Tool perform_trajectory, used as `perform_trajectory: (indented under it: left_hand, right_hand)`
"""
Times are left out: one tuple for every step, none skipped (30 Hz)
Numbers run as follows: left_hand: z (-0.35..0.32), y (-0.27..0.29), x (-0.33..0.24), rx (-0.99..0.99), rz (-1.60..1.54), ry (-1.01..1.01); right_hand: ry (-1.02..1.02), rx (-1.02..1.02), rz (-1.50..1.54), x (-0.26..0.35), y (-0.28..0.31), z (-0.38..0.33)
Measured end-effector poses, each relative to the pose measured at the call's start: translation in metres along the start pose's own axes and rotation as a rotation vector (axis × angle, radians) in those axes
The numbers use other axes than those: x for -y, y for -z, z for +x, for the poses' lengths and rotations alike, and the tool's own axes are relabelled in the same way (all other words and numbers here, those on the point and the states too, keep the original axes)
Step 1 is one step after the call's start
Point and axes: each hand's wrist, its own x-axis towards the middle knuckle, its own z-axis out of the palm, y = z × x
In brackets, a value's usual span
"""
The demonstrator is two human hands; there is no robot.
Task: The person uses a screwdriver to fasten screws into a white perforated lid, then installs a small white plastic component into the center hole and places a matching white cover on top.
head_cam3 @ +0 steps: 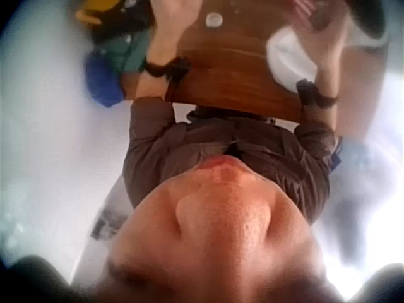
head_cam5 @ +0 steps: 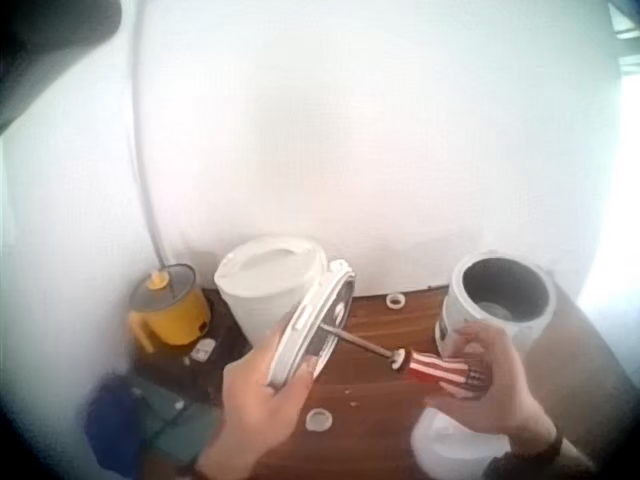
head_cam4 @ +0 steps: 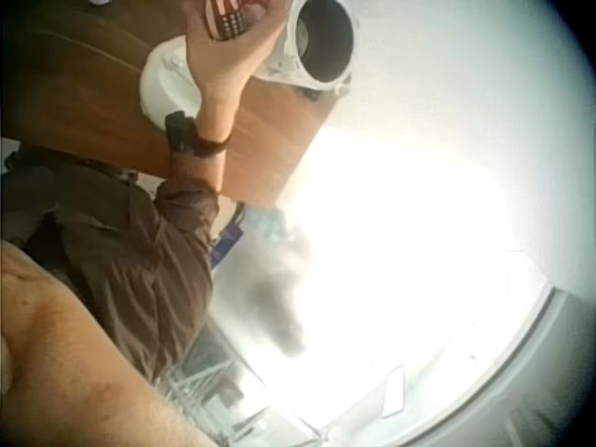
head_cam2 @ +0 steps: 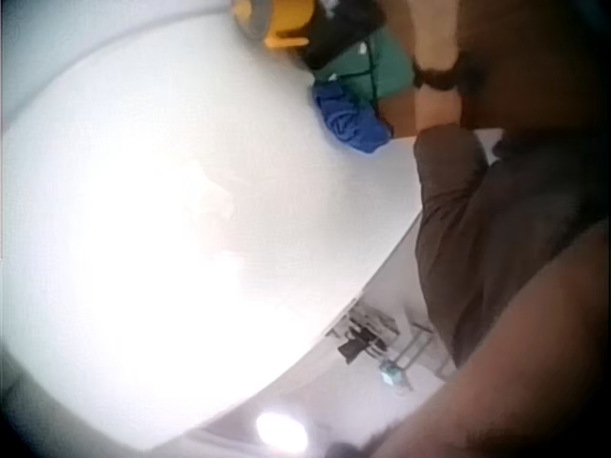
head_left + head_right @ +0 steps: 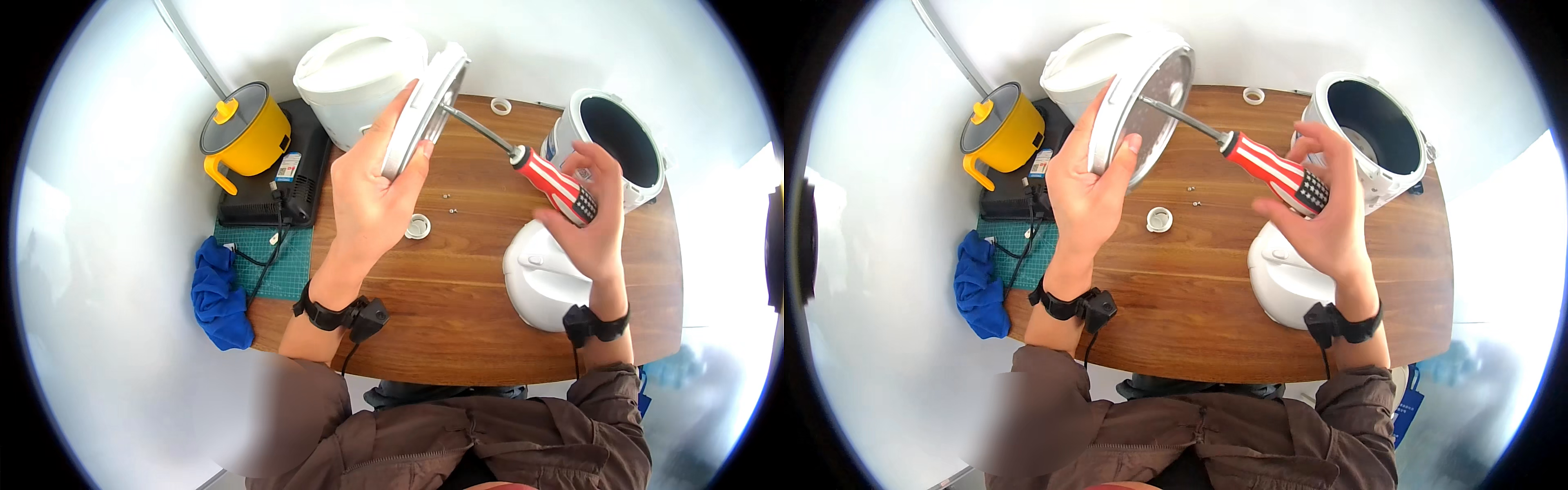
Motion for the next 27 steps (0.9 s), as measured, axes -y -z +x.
perform_trajectory:
  left_hand:
    - [-0.001, -0.001, 0.001, 0.008, 0.004, -0.018]
    - [-0.003, -0.002, 0.001, 0.016, 0.008, -0.036]
    - [-0.003, 0.001, -0.002, 0.056, 0.029, 0.006]
    - [-0.002, 0.007, -0.006, 0.098, 0.047, 0.045]
    - [-0.001, 0.01, -0.01, 0.141, 0.065, 0.085]
    - [-0.001, 0.011, -0.012, 0.148, 0.057, 0.102]
    - [-0.001, 0.012, -0.017, 0.154, 0.048, 0.117]
    - [0.0, 0.012, -0.019, 0.16, 0.039, 0.132]
    - [0.0, 0.01, -0.016, 0.14, 0.02, 0.109]
    - [-0.002, 0.009, -0.012, 0.109, 0.009, 0.097]
    - [-0.001, 0.007, -0.008, 0.084, -0.008, 0.072]
    - [0.001, 0.007, -0.008, 0.08, -0.021, 0.096]
    - [0.0, 0.007, -0.009, 0.08, -0.03, 0.126]
    - [-0.001, 0.007, -0.01, 0.079, -0.039, 0.157]
    - [-0.002, 0.007, -0.011, 0.083, -0.046, 0.157]
    - [-0.002, 0.006, -0.011, 0.086, -0.059, 0.153]
    - [-0.001, 0.005, -0.011, 0.09, -0.072, 0.149]
    - [-0.001, 0.005, -0.011, 0.099, -0.055, 0.149]
    - [-0.001, 0.007, -0.01, 0.11, -0.036, 0.149]
    - [-0.001, 0.007, -0.009, 0.12, -0.017, 0.148]
    - [-0.001, 0.007, -0.006, 0.114, -0.001, 0.103]
    - [0.0, 0.007, -0.002, 0.107, 0.016, 0.059]
    - [0.0, 0.007, 0.001, 0.101, 0.033, 0.014]
    - [0.001, 0.009, 0.001, 0.122, 0.044, 0.033]
    - [0.002, 0.013, -0.001, 0.142, 0.057, 0.053]
    - [0.002, 0.016, -0.002, 0.162, 0.069, 0.072]
    - [0.001, 0.016, -0.002, 0.16, 0.047, 0.084]
  right_hand:
    - [-0.001, 0.011, -0.026, 0.0, 0.0, -0.002]
    - [0.0, 0.024, -0.051, 0.001, 0.0, -0.003]
    - [-0.25, 0.097, 0.162, 0.009, 0.005, -0.006]
    - [-0.501, 0.165, 0.375, 0.019, 0.009, -0.007]
    - [-0.75, 0.232, 0.589, 0.024, 0.012, -0.007]
    - [-0.92, 0.292, 1.022, 0.016, 0.019, -0.003]
    - [-0.965, 0.326, 1.225, 0.011, 0.018, 0.0]
    - [-0.953, 0.328, 1.255, 0.007, 0.015, -0.002]
    - [-0.94, 0.329, 1.284, 0.004, 0.014, -0.005]
    - [-0.85, 0.256, 1.122, 0.012, 0.011, -0.004]
    - [-0.748, 0.175, 0.955, 0.022, 0.006, -0.002]
    - [-0.645, 0.095, 0.789, 0.028, 0.004, 0.0]
    - [-0.325, 0.034, 0.442, 0.026, 0.004, 0.003]
    - [-0.006, -0.025, 0.093, 0.022, 0.003, 0.008]
    - [0.171, -0.028, -0.098, 0.02, 0.002, 0.008]
    - [0.347, -0.067, -0.293, 0.017, 0.003, 0.008]
    - [0.385, -0.05, -0.328, 0.014, 0.001, 0.002]
    - [0.422, -0.033, -0.363, 0.01, -0.001, -0.003]
    - [0.459, -0.018, -0.397, 0.008, -0.003, -0.007]
    - [0.438, -0.022, -0.405, 0.009, -0.003, -0.009]
    - [0.436, -0.021, -0.397, 0.008, -0.004, -0.01]
    - [0.434, -0.02, -0.389, 0.006, -0.005, -0.009]
    - [0.431, -0.02, -0.38, 0.005, -0.005, -0.01]
    - [0.008, 0.066, 0.023, 0.011, 0.0, -0.009]
    - [-0.415, 0.148, 0.426, 0.024, 0.009, -0.006]
    - [-0.84, 0.226, 0.83, 0.03, 0.013, -0.005]
    - [-0.886, 0.248, 0.957, 0.027, 0.012, -0.006]
